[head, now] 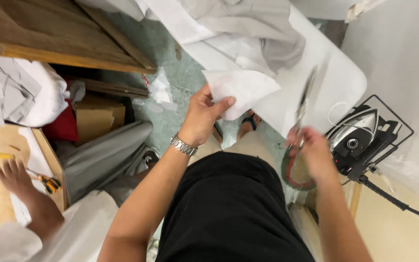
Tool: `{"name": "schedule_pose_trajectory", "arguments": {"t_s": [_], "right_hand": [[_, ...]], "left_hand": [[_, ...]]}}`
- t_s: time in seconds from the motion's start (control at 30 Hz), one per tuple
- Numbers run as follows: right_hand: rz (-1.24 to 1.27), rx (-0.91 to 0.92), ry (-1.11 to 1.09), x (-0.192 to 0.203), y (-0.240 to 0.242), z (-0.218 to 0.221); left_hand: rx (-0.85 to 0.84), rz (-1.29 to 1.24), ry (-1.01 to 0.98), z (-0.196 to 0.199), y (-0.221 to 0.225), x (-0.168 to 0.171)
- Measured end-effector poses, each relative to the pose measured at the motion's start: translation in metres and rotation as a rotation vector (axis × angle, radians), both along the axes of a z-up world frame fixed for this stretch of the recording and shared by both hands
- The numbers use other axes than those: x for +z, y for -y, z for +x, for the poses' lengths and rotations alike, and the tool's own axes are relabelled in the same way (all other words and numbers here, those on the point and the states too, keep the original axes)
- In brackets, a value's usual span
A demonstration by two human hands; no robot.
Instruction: The person is preparing garment pieces by cutting them to size with scissors and then pressing them with an iron on an ironing board.
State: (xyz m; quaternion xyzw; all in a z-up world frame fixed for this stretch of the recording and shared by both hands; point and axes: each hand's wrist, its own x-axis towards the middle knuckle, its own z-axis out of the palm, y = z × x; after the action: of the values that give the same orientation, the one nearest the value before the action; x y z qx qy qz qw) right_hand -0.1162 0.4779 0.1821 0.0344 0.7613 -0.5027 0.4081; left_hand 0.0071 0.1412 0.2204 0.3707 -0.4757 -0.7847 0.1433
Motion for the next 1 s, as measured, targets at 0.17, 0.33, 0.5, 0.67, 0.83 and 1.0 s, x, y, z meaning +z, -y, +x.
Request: {"name": "schedule_pose_trajectory", "arguments": {"t_s": [0.17, 0.33, 0.5, 0.67, 0.83, 1.0], "right_hand": [[-0.282, 0.069, 0.146, 0.019, -0.014, 0.077], [-0.46, 0.184, 0.115, 0.007, 0.014, 0.104], [-0.435, 0.195, -0.056, 0.015, 0.054, 0.122], [-0.418, 0.199, -0.098, 0.014, 0.075, 0.148], [-0.426, 0.186, -0.076, 0.008, 0.086, 0.169], [-0.378, 0.154, -0.098, 0.014, 0.092, 0.182]], "left_hand": [[-0.002, 0.033, -0.061, -0.018, 0.013, -0.029], [-0.089, -0.008, -0.101, -0.028, 0.02, 0.011], [-0.074, -0.259, -0.049, -0.004, 0.034, -0.009], [-0.1, -0.143, -0.043, 0.022, 0.032, 0.009], [-0.126, -0.117, -0.043, 0.046, 0.042, -0.007], [-0.134, -0.106, -0.066, 0.059, 0.05, -0.012]]}}
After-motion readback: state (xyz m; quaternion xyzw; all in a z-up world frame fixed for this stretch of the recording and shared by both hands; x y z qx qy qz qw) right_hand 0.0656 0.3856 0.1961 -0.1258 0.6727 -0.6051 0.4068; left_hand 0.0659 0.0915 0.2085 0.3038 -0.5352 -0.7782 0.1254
